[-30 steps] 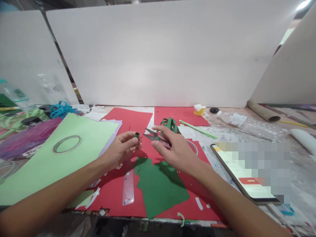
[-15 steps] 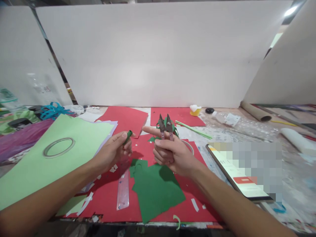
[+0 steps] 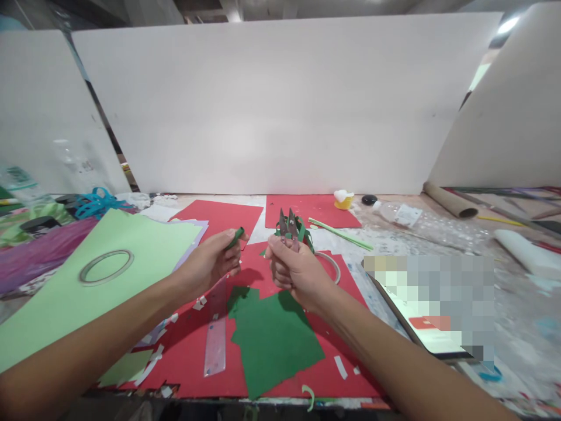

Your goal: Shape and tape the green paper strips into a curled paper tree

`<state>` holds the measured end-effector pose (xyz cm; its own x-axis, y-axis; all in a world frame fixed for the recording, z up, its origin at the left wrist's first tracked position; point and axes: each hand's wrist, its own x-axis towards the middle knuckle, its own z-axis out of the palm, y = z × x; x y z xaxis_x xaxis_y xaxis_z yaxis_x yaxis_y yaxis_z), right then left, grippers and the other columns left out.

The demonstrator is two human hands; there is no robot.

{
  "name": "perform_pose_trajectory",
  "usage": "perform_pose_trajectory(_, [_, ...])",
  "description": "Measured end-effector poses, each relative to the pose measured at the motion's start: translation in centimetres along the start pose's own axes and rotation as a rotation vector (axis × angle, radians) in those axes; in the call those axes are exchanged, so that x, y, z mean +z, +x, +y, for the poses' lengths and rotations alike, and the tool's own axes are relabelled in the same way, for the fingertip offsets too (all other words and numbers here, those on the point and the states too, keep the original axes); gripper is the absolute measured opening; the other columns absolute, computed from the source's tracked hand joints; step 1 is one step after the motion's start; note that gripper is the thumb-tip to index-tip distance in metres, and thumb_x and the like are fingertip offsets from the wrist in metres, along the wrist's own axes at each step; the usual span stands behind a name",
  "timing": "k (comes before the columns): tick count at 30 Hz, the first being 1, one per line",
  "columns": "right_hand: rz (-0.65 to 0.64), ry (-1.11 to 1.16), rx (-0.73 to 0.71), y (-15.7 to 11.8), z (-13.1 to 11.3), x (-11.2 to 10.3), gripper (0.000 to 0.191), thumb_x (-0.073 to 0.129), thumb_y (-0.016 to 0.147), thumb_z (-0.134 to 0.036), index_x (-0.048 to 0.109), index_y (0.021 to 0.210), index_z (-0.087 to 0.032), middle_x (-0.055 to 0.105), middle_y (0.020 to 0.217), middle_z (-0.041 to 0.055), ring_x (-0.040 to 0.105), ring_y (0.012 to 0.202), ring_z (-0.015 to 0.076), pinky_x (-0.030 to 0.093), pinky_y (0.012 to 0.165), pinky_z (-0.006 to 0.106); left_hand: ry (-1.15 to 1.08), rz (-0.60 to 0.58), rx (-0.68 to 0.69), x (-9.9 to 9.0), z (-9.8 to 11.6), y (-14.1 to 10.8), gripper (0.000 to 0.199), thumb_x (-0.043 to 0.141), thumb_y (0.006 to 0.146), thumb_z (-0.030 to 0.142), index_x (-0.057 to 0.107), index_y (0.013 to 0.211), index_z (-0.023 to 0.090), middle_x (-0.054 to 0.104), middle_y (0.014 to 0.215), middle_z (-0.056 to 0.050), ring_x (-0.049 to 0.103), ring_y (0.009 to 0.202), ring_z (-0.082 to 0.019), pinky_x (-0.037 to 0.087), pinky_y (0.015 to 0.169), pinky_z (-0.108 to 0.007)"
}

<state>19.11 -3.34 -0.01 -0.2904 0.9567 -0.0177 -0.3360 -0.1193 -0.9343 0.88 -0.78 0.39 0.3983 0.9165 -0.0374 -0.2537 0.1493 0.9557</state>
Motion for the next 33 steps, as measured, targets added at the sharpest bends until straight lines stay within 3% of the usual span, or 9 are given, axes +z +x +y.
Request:
perform_pose_trajectory(3, [-0.008, 0.028, -0.006, -0.3, -0.2, 0.2, 0.042, 0.067, 0.079, -0.051, 0.051, 0.058, -0.018, 0.022, 0.040, -0.0108, 0.016, 0.038, 0.0044, 0.011, 0.039, 0.022, -0.040, -0.031, -0.003, 0.1, -0.1, 0.2, 0.026, 0.050, 0.091, 0.041, 0.058, 0.083, 0.018, 0.023, 0.061, 0.006, 0.025, 0.051, -0.009, 0.036, 0.049, -0.020])
perform_pose_trajectory(6, [-0.039, 0.072, 0.021, -0.8, -0.5, 0.3, 0.020, 0.066, 0.083, -0.038, 0.065, 0.093, -0.020, 0.024, 0.042, -0.0122, 0.012, 0.039, 0.0050, 0.013, 0.039, 0.020, -0.024, -0.046, 0.007, -0.5, -0.3, -0.2, 0.028, 0.052, 0.090, 0.044, 0.058, 0.083, 0.018, 0.023, 0.061, 0.007, 0.024, 0.051, -0.009, 0.036, 0.051, -0.021])
perform_pose_trajectory(8, [-0.081, 0.121, 0.076, -1.1, -0.7, 0.4, 0.039, 0.064, 0.084, -0.029, 0.057, 0.122, -0.027, 0.026, 0.042, -0.0129, 0.011, 0.040, 0.0061, 0.014, 0.040, 0.020, 0.041, -0.036, 0.050, -0.9, -0.4, -0.5, 0.025, 0.058, 0.088, 0.043, 0.058, 0.084, 0.018, 0.028, 0.061, 0.007, 0.026, 0.050, -0.007, 0.036, 0.053, -0.021])
perform_pose_trajectory(11, [-0.163, 0.191, 0.146, -1.5, -0.9, 0.6, 0.053, 0.059, 0.085, -0.023, 0.047, 0.137, -0.029, 0.025, 0.039, -0.0129, 0.010, 0.039, 0.0070, 0.015, 0.039, 0.020, 0.175, 0.010, 0.143, -1.0, -0.1, -1.0, 0.023, 0.068, 0.081, 0.038, 0.061, 0.094, 0.021, 0.037, 0.061, 0.007, 0.035, 0.051, -0.007, 0.036, 0.055, -0.022])
perform_pose_trajectory(14, [-0.261, 0.212, 0.184, -1.8, -0.9, 0.9, 0.057, 0.056, 0.086, -0.019, 0.045, 0.141, -0.028, 0.022, 0.037, -0.0129, 0.010, 0.037, 0.0068, 0.016, 0.039, 0.019, 0.314, 0.074, 0.202, -0.3, 0.2, -1.5, 0.031, 0.071, 0.078, 0.038, 0.064, 0.105, 0.023, 0.037, 0.058, 0.007, 0.037, 0.050, -0.008, 0.032, 0.051, -0.022])
perform_pose_trajectory(17, [-0.355, 0.236, 0.251, -2.2, -0.9, 1.0, 0.061, 0.056, 0.085, -0.017, 0.041, 0.144, -0.025, 0.022, 0.037, -0.0131, 0.010, 0.036, 0.0064, 0.018, 0.039, 0.019, 0.412, 0.108, 0.246, 0.3, 0.5, -1.9, 0.029, 0.072, 0.076, 0.035, 0.068, 0.100, 0.021, 0.038, 0.054, 0.007, 0.030, 0.048, -0.007, 0.028, 0.046, -0.021])
perform_pose_trajectory(21, [-0.445, 0.286, 0.308, -2.5, -1.0, 0.9, 0.064, 0.055, 0.086, -0.015, 0.037, 0.146, -0.023, 0.023, 0.038, -0.0130, 0.012, 0.037, 0.0061, 0.020, 0.041, 0.019, 0.460, 0.124, 0.304, 0.5, 0.4, -2.1, 0.019, 0.072, 0.075, 0.028, 0.070, 0.092, 0.020, 0.059, 0.067, 0.002, 0.041, 0.053, -0.008, 0.038, 0.049, -0.020])
perform_pose_trajectory(24, [-0.495, 0.338, 0.328, -2.6, -1.0, 0.7, 0.061, 0.053, 0.087, -0.014, 0.037, 0.146, -0.023, 0.020, 0.038, -0.0131, 0.011, 0.037, 0.0068, 0.020, 0.041, 0.019, 0.492, 0.113, 0.323, 0.2, 0.2, -2.2, 0.019, 0.070, 0.076, 0.028, 0.070, 0.094, 0.022, 0.066, 0.078, -0.001, 0.051, 0.060, -0.009, 0.044, 0.054, -0.020])
perform_pose_trajectory(33, [-0.566, 0.444, 0.366, -2.2, -0.6, 0.8, 0.053, 0.049, 0.089, -0.012, 0.044, 0.140, -0.026, 0.018, 0.039, -0.0123, 0.008, 0.037, 0.0073, 0.017, 0.039, 0.018, 0.577, 0.134, 0.368, 0.0, -0.1, -2.4, 0.012, 0.068, 0.079, 0.030, 0.067, 0.086, 0.020, 0.057, 0.065, 0.003, 0.041, 0.049, -0.006, 0.033, 0.042, -0.018])
